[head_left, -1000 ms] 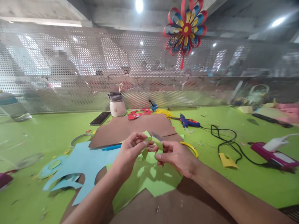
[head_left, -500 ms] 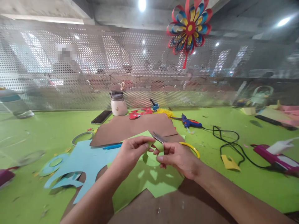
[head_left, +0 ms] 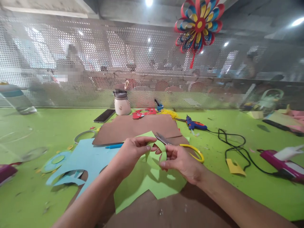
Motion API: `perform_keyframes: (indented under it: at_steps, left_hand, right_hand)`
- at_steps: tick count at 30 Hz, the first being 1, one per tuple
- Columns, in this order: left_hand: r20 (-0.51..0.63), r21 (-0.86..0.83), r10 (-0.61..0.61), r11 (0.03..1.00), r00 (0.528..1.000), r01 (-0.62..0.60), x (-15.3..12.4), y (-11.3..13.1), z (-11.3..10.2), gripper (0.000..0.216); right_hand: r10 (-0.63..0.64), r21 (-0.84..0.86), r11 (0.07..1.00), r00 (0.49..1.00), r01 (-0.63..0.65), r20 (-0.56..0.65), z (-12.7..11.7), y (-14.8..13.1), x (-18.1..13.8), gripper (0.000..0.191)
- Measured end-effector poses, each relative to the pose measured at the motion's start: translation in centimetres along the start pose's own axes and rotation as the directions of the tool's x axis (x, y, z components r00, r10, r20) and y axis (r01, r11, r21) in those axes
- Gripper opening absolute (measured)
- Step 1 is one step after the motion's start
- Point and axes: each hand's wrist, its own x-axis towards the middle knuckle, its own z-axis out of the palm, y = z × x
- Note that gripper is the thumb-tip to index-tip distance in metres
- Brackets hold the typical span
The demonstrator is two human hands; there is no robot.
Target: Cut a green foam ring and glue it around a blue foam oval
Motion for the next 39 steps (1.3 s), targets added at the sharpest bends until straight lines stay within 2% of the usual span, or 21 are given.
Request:
perform_keyframes:
  at_steps: [5, 9, 12, 15, 21, 34, 39]
  left_hand:
    - [0.032, -0.110, -0.058, 0.992, 0.998, 0.061, -0.10, 0.47, 0.07, 0.025]
    - [-0.005, -0.177, -0.045, 0.983, 0.999, 0.043, -0.37, 0.89, 0.54, 0.040]
    - [-0.055, -0.088, -0.064, 0.994, 0.996, 0.059, -0.47, 0.95, 0.81, 0.032]
    - [-0.054, -0.003, -0.059, 0.998, 0.997, 0.059, -0.34, 0.74, 0.69, 0.020]
    - [0.014, -0.060, -0.046, 0.997, 0.999, 0.047, -0.12, 0.46, 0.28, 0.019]
    - [-0.063, -0.031, -0.028, 0.999, 0.998, 0.026, -0.33, 0.94, 0.65, 0.018]
    - [-0.018, -0.086, -0.014, 0.996, 1.000, 0.012, -0.30, 0.81, 0.51, 0.018]
  right_hand:
    - [0.006, -0.003, 1.000, 1.000, -0.006, -0.010, -0.08, 0.37, 0.07, 0.025]
    - [-0.002, 0.018, 1.000, 1.000, 0.002, 0.001, -0.18, 0.35, 0.25, 0.026]
    - [-0.016, 0.044, 0.999, 1.000, 0.017, -0.003, -0.26, 0.38, 0.29, 0.026]
    - [-0.013, 0.068, 0.998, 1.000, 0.013, 0.002, -0.33, 0.42, 0.26, 0.029]
    - [-0.030, 0.118, 0.993, 0.999, 0.026, 0.033, -0.05, -0.19, 0.07, 0.027]
    - [-0.007, 0.155, 0.988, 1.000, 0.007, -0.005, -0.09, -0.31, 0.11, 0.028]
    - [-0.016, 0.148, 0.989, 1.000, 0.015, 0.002, -0.12, -0.26, 0.13, 0.026]
